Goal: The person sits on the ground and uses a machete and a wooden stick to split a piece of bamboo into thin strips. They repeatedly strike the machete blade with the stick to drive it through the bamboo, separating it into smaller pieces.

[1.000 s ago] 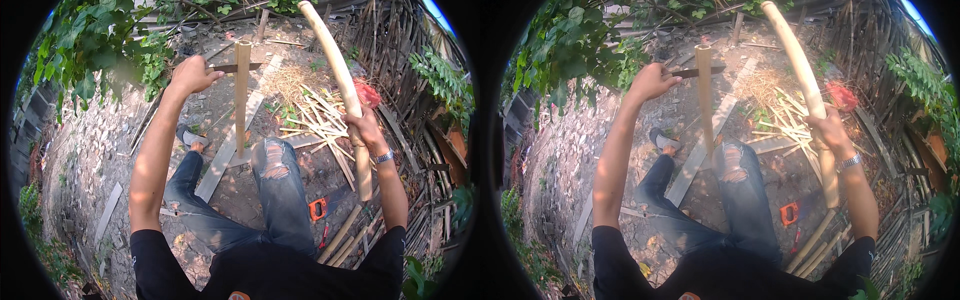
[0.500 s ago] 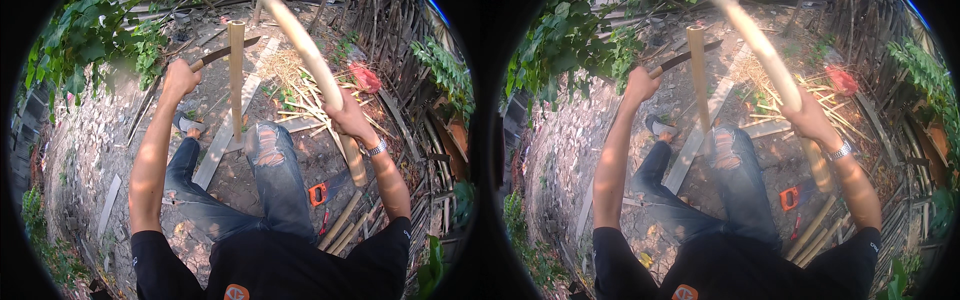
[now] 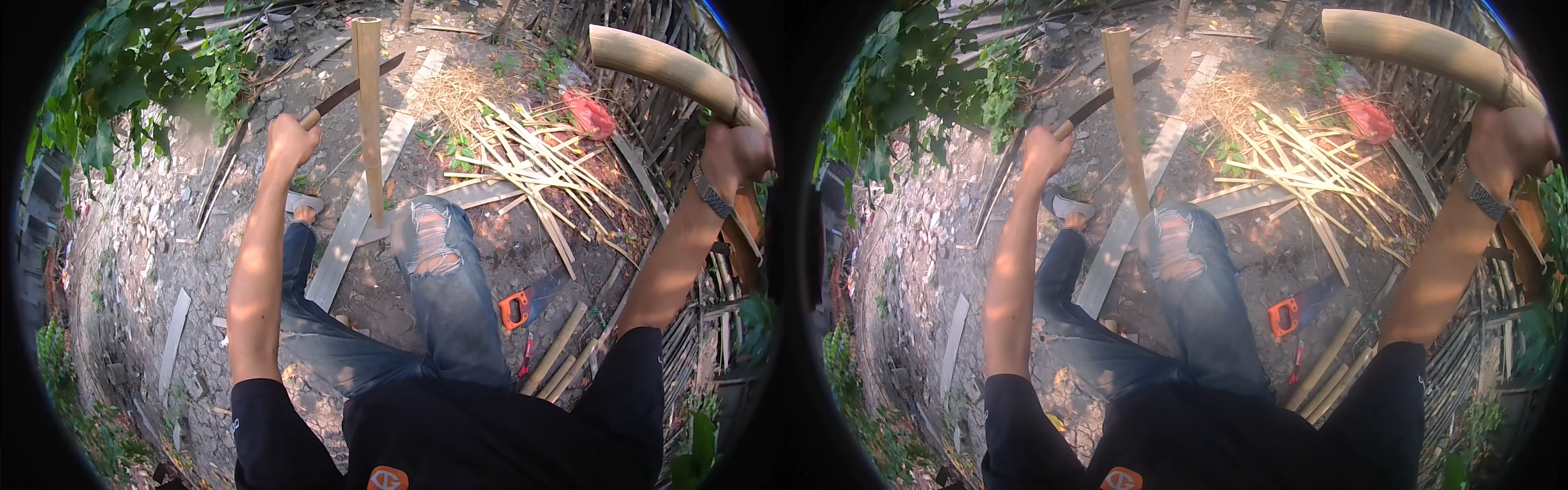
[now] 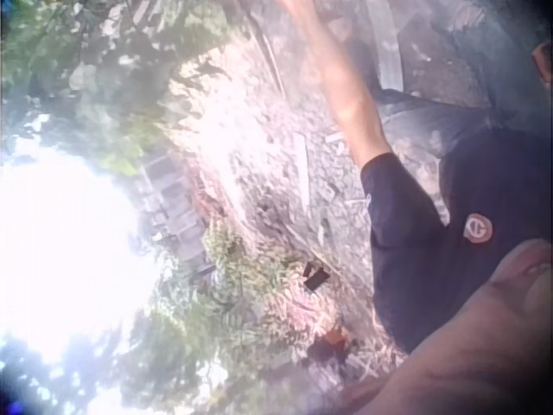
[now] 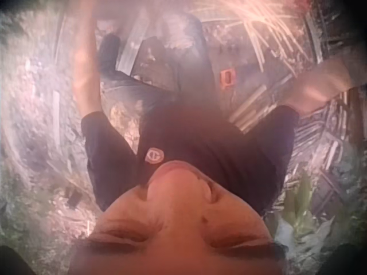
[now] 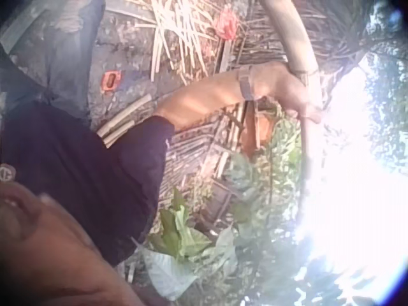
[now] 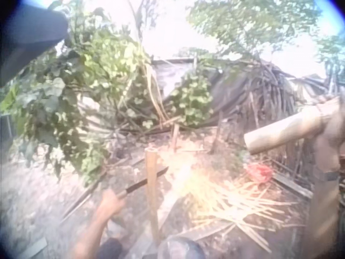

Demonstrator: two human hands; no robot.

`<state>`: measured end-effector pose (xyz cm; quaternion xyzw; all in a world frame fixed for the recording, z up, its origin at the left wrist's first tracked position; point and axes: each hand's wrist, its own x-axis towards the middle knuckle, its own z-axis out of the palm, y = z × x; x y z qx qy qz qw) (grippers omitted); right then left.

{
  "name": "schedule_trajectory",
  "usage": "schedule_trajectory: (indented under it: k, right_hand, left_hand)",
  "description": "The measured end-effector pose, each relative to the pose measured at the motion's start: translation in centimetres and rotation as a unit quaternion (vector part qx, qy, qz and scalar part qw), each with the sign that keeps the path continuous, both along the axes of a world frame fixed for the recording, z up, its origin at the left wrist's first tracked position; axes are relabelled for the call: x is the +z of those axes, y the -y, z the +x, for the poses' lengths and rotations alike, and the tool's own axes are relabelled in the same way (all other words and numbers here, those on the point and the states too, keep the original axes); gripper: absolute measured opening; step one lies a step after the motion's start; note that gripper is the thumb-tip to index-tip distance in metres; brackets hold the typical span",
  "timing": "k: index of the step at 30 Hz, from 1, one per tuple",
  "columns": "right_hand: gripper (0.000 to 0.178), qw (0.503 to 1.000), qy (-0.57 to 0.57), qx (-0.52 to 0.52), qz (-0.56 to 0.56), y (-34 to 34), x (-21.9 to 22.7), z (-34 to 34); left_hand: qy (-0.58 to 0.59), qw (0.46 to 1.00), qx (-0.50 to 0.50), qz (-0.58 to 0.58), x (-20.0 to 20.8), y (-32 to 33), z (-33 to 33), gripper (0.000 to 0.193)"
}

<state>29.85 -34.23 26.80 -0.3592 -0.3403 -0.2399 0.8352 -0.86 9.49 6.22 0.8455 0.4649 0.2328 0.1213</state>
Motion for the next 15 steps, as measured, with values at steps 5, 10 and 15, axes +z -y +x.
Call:
schedule_trajectory:
  k: [5,10,15]
  right_hand:
    - [0.050,0.724,0.012,0.046,-0.689,-5.3,-23.8,-8.0]
    - [0.038,0.734,-0.162,0.190,-0.632,-3.5,-22.7,-6.7]
    - [0.040,0.980,-0.072,0.050,-0.177,-0.6,-7.6,-3.5]
  left_hand:
    - [-0.020,1.000,-0.002,0.004,0.4,1.3,0.1,0.035]
    - [-0.002,1.000,-0.017,-0.010,1.3,4.3,1.6,0.030]
    - [-0.012,1.000,-0.029,0.002,0.6,4.3,1.6,0.030]
